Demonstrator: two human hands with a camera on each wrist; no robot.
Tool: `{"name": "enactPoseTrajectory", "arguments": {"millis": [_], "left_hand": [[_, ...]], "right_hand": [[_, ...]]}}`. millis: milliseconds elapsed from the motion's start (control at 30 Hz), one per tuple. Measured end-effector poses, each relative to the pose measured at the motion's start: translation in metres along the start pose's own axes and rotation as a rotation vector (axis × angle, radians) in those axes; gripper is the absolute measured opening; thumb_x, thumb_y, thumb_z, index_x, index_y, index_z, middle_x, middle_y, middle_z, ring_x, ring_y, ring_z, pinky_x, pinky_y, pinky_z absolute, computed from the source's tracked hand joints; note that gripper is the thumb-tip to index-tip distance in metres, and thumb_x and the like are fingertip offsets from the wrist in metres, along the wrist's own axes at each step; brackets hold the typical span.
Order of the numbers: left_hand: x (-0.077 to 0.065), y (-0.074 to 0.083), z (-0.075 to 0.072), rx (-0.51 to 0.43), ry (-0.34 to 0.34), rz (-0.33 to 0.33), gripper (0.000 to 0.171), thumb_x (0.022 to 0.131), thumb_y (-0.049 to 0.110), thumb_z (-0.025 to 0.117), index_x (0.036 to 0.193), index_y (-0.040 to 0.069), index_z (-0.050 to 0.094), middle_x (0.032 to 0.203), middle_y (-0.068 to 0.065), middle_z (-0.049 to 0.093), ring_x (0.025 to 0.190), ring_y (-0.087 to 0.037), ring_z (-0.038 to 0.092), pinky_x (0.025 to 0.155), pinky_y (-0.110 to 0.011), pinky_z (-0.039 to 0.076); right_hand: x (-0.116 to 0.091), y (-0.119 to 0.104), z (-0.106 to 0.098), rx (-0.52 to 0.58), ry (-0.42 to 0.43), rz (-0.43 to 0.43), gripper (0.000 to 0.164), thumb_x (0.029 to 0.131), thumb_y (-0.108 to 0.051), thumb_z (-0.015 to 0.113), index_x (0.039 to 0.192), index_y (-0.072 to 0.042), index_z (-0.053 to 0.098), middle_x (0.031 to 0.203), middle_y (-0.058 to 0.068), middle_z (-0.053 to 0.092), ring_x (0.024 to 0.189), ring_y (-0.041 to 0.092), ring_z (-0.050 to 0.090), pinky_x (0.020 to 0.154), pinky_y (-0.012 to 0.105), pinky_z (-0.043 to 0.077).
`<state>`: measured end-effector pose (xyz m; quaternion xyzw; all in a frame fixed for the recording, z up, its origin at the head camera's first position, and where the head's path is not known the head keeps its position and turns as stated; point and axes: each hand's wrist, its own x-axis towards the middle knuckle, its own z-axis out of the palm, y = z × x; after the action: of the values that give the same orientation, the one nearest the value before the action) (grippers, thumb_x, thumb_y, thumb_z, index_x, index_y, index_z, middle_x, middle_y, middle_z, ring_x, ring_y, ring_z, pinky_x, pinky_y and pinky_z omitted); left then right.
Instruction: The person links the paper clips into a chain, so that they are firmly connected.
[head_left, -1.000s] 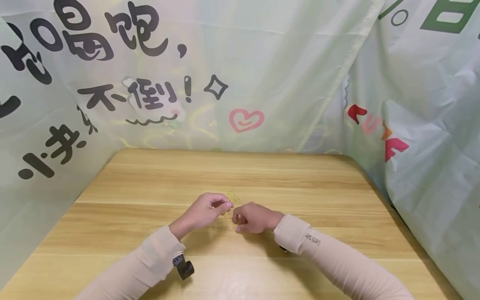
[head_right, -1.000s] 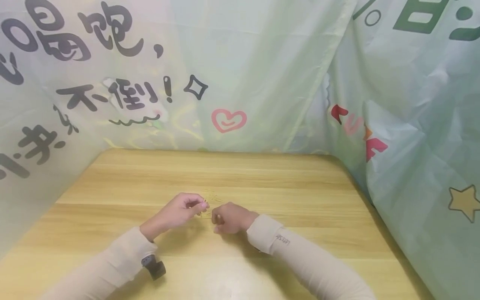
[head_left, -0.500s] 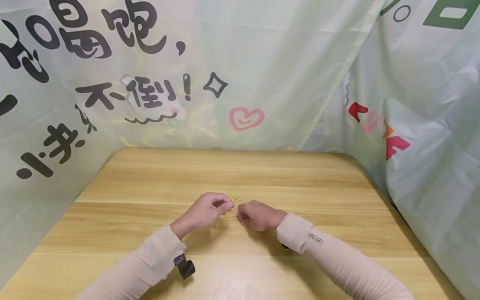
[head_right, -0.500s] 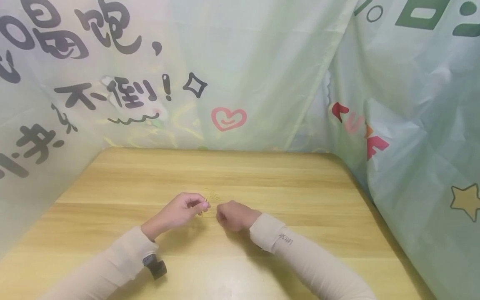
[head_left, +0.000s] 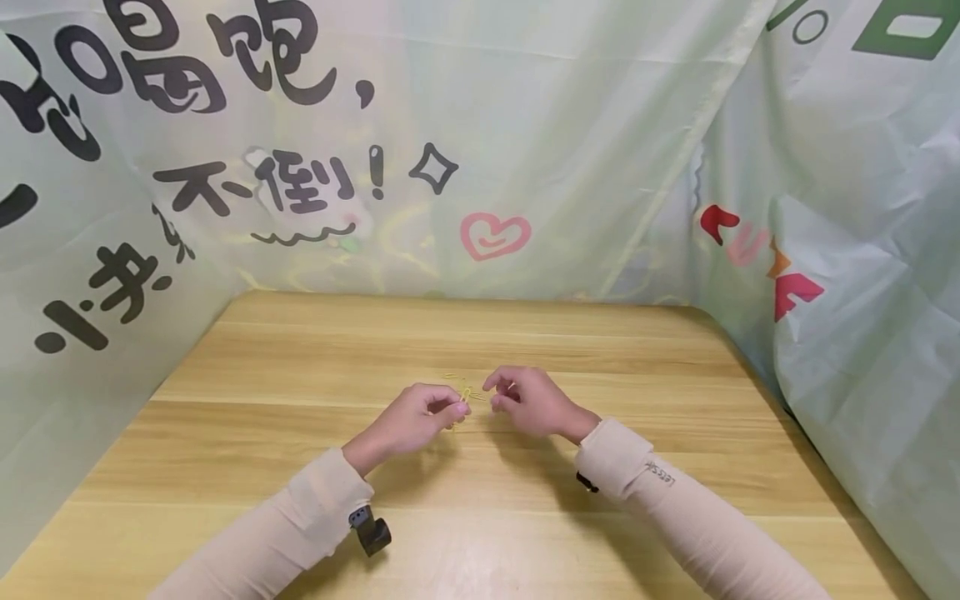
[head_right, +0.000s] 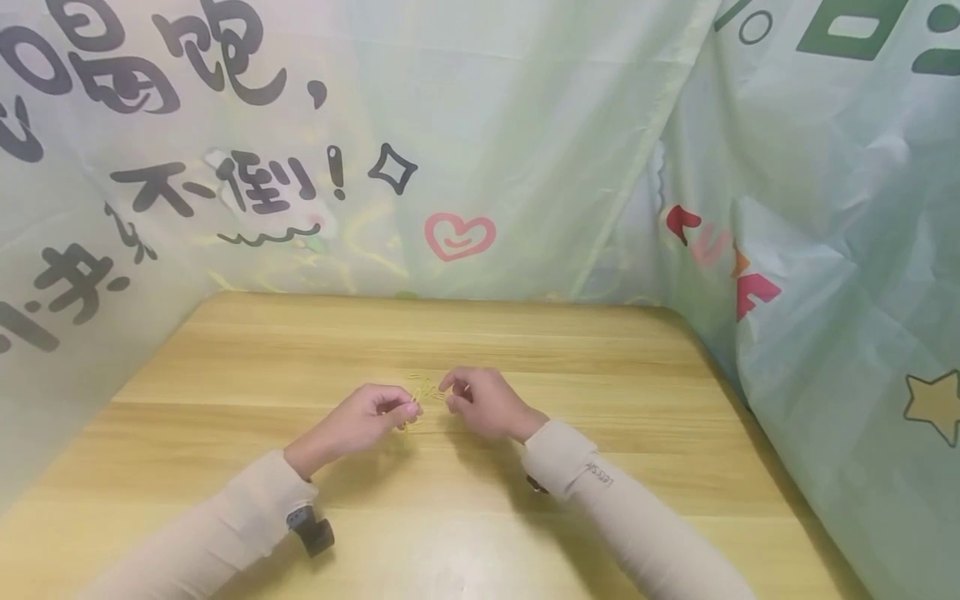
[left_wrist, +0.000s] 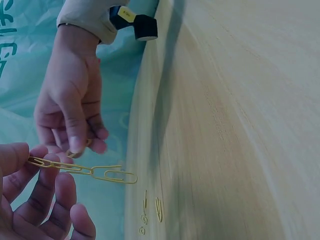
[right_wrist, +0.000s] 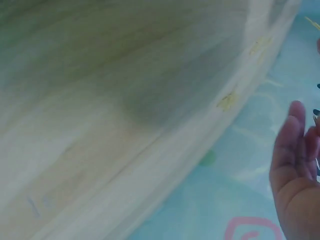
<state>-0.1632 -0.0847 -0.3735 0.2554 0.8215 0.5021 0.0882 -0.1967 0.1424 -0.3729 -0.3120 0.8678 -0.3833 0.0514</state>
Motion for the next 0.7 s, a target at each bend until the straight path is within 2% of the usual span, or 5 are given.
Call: {"name": "enactPoseTrajectory", "arguments": {"millis": [100,267,500,700], "left_hand": [[0.0,-0.001,0.001,0.014,0.001,-0.004,0.019,0.099,0.018,0.057,0.098,0.005,0.07,0.093,-0.013,0.067,0.084,-0.027,0.063,0.076,-0.036,0.051],[0.003,-0.001,0.003,0.025,0.01,0.01,0.019,0.099,0.019,0.057,0.097,0.005,0.07,0.092,-0.012,0.067,0.082,-0.022,0.063,0.074,-0.034,0.052],[0.003,0.002,0.002,0.03,0.016,0.008,0.019,0.099,0.017,0.057,0.097,0.003,0.07,0.092,-0.013,0.067,0.082,-0.021,0.062,0.074,-0.034,0.052],[0.001,0.002,0.002,0.033,0.018,-0.003,0.019,0.099,0.016,0.057,0.097,0.003,0.07,0.093,-0.013,0.067,0.082,-0.018,0.062,0.074,-0.035,0.052]], "right_hand": [[-0.001,-0.003,-0.003,0.042,0.024,0.009,0.015,0.092,0.004,0.061,0.107,0.005,0.063,0.079,0.008,0.06,0.072,0.03,0.067,0.057,0.025,0.051],[-0.003,-0.01,-0.007,-0.011,0.063,-0.019,0.015,0.092,0.001,0.063,0.107,-0.001,0.064,0.082,0.007,0.066,0.069,0.021,0.063,0.058,0.026,0.05],[-0.003,-0.012,-0.01,-0.045,0.147,-0.098,0.008,0.09,-0.001,0.066,0.088,-0.007,0.062,0.078,-0.004,0.062,0.069,0.01,0.055,0.063,0.027,0.049],[-0.004,-0.012,-0.009,-0.036,0.151,-0.066,0.007,0.089,-0.002,0.068,0.094,-0.006,0.071,0.087,0.001,0.069,0.077,0.011,0.06,0.07,0.028,0.052]]}}
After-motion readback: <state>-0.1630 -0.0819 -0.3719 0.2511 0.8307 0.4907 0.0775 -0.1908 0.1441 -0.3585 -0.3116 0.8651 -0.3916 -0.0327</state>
